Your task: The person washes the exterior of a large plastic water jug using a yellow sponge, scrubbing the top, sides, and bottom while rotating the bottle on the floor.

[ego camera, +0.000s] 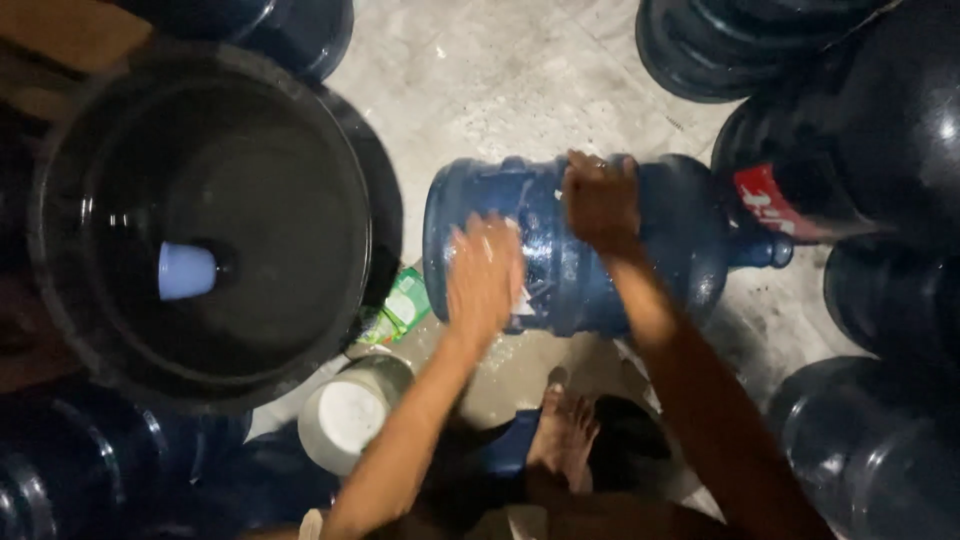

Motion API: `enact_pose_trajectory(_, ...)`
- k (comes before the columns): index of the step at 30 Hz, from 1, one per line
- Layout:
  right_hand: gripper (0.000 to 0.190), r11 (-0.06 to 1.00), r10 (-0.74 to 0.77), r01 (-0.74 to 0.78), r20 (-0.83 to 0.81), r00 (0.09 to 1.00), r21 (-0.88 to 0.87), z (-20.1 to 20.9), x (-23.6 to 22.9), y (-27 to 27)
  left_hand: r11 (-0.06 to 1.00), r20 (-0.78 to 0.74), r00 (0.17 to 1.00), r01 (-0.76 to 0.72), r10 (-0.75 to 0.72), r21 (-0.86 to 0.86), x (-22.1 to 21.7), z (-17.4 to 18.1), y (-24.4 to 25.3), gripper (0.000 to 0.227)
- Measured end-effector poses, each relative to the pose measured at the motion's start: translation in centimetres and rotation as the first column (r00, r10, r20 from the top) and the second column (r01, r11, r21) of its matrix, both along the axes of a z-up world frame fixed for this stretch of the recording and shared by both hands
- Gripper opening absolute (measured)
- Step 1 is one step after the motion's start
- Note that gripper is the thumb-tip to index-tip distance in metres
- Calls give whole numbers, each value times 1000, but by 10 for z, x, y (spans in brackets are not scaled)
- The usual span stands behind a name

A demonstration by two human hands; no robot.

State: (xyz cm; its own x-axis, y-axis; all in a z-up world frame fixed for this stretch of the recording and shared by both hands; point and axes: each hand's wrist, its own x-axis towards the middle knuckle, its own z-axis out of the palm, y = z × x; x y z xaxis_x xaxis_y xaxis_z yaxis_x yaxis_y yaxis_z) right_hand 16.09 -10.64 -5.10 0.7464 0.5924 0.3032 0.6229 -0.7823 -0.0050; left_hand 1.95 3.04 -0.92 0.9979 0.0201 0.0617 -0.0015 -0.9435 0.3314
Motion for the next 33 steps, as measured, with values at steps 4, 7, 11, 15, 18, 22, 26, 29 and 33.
enact_pose_trajectory(4,22,1000,24,-20,802,597,-15,-48,3,-9,960,456,867,-266,200,85,26,-7,-12,32)
enact_pose_trajectory(7,13,995,26,-85,694,720,51,-55,21,-9,992,421,903,-117,84,54,-37,-11,-36,40)
enact_pose_trajectory(11,10,995,9,-72,695,719,62,-31,10,1,984,89,992,-100,87,145,-34,35,-16,38)
enact_pose_trajectory(15,10,983,-36,-93,661,750,160,-34,7,6,896,461,827,-424,322,134,18,-28,-12,38)
enact_pose_trajectory(18,12,929,-204,-31,580,789,370,-45,20,13,989,431,890,-127,150,-81,-39,-24,-37,43)
enact_pose_trajectory(22,4,950,-132,-100,671,730,297,-26,22,12,994,232,971,-69,48,82,-65,-20,-16,41)
enact_pose_trajectory(26,9,935,-171,-72,621,765,347,-92,38,-1,943,319,900,-329,296,53,19,1,0,43)
enact_pose_trajectory(29,35,912,-310,401,-485,818,93,-37,21,12,964,338,913,-261,229,53,-24,12,-14,40)
enact_pose_trajectory(33,17,896,-343,269,165,925,353,-79,36,22,975,402,915,-72,-19,210,-108,-79,-8,46)
